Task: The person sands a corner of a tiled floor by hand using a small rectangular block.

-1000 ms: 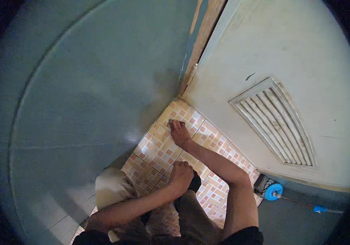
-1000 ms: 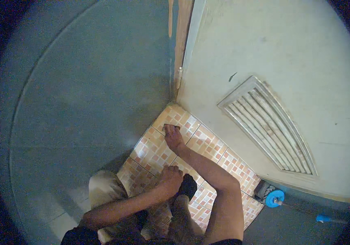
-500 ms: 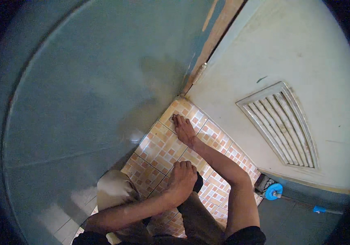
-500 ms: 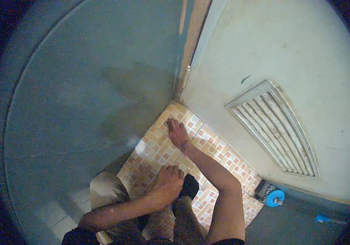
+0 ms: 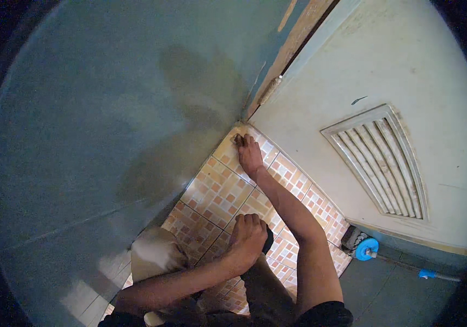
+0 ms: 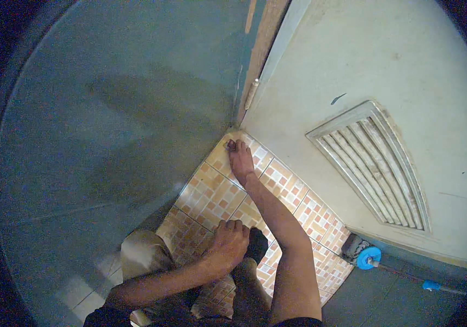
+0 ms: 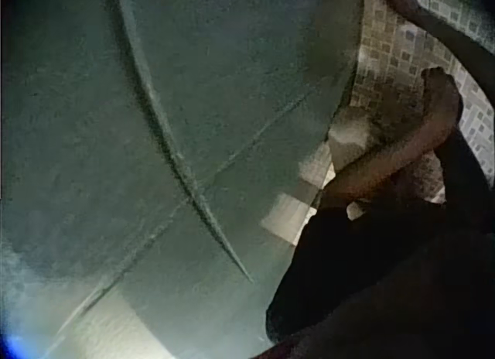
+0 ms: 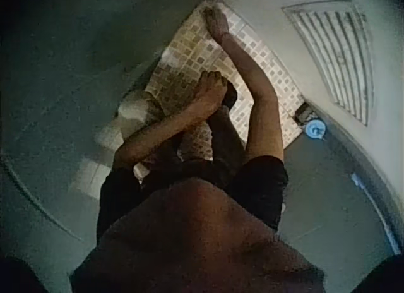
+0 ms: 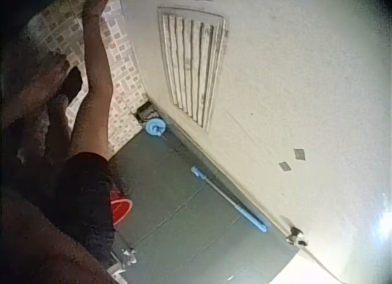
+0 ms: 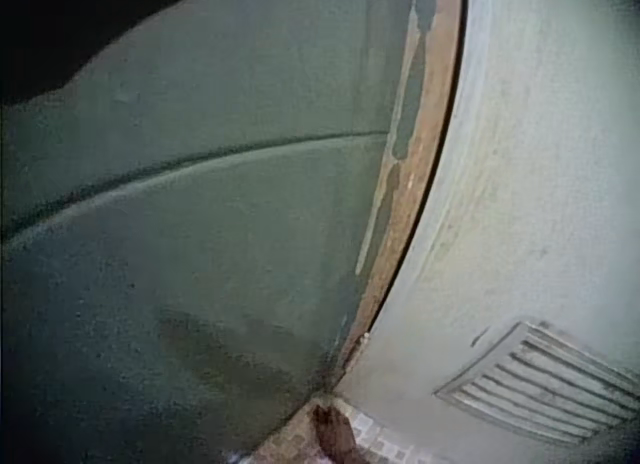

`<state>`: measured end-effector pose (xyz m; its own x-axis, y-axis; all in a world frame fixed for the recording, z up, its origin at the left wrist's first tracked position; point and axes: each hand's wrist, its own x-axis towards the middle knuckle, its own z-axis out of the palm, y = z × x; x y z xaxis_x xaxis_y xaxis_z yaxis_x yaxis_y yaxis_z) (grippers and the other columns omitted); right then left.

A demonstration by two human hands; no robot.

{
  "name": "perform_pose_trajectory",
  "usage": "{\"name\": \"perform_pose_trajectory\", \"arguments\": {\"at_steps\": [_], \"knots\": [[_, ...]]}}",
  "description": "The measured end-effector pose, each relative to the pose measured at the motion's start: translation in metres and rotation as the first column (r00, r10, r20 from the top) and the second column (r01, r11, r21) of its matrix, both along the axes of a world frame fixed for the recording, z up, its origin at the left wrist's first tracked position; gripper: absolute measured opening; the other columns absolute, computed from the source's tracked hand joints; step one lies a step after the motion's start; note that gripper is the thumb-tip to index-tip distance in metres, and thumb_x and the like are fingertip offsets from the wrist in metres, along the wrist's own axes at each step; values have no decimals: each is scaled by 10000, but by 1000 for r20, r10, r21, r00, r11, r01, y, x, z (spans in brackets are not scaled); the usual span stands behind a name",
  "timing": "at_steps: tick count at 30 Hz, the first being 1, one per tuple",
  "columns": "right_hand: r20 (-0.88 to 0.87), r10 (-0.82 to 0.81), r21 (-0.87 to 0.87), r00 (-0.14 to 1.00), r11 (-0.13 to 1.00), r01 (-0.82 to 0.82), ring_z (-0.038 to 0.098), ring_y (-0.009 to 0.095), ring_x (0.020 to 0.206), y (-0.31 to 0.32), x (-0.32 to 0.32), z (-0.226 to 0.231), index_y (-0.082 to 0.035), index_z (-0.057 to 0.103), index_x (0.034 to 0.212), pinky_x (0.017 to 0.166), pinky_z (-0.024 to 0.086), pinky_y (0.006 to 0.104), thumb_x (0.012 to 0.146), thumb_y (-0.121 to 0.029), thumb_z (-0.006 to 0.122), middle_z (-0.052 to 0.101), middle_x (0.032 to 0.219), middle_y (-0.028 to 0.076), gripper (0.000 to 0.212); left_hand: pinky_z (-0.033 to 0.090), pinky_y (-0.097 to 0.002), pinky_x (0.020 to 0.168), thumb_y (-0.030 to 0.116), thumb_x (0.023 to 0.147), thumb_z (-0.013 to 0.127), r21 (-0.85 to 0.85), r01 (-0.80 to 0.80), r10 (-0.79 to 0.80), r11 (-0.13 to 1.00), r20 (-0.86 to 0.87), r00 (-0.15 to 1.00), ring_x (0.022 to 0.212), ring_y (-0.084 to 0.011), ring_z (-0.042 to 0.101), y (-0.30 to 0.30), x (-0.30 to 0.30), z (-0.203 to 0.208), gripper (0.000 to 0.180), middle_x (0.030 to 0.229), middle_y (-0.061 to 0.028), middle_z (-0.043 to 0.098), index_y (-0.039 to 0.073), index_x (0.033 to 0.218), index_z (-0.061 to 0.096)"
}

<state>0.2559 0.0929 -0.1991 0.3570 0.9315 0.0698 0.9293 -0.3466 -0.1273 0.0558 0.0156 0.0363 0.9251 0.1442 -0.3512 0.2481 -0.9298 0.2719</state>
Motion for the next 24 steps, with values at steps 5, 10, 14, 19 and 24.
{"name": "perform_pose_trajectory", "arguments": {"at_steps": [5, 10, 14, 19, 24], "knots": [[-176, 101, -179, 979, 975, -132, 525, 325, 1111, -32, -23, 15, -1, 558, 1260, 945, 444, 456, 912, -154, 526, 548, 1194, 174, 382, 410, -428, 979, 171, 844, 590, -21, -8, 8, 1000, -5, 1000, 1041, -264, 585, 2, 3, -4, 249, 1009, -134, 622, 32, 1042, 648], [-96, 207, -111, 974, 970, -217, 486, 334, 1169, -51, -13, 9, 2, 617, 1186, 1004, 390, 521, 883, -215, 574, 541, 1212, 179, 375, 388, -438, 1009, 163, 848, 594, -20, -53, 52, 998, -27, 998, 1033, -260, 592, 0, 7, -10, 229, 1004, -136, 628, 36, 1030, 655], [-102, 71, -87, 992, 993, -80, 513, 341, 1132, -32, -1, -1, -42, 591, 1242, 942, 427, 484, 885, -154, 547, 541, 1194, 176, 377, 401, -438, 983, 167, 845, 603, 56, -27, 26, 998, 29, 999, 1023, -258, 594, -1, 1, -15, 228, 997, -137, 630, 33, 1022, 657], [-88, -66, 198, 994, 977, 82, 536, 359, 1073, -19, 20, -18, -47, 572, 1258, 828, 465, 486, 893, -94, 491, 538, 1125, 188, 377, 427, -419, 938, 169, 838, 606, 119, -16, 10, 993, 51, 999, 1003, -266, 596, -2, -3, -7, 224, 1010, -147, 629, 26, 1004, 653], [-156, 49, 125, 986, 992, -30, 531, 365, 998, -21, -10, -22, -19, 535, 1273, 816, 456, 459, 886, -93, 489, 513, 1098, 214, 397, 434, -423, 932, 144, 831, 597, 24, -33, 30, 999, 98, 995, 991, -279, 602, 3, -1, -5, 212, 1015, -164, 624, 13, 988, 651]]}}
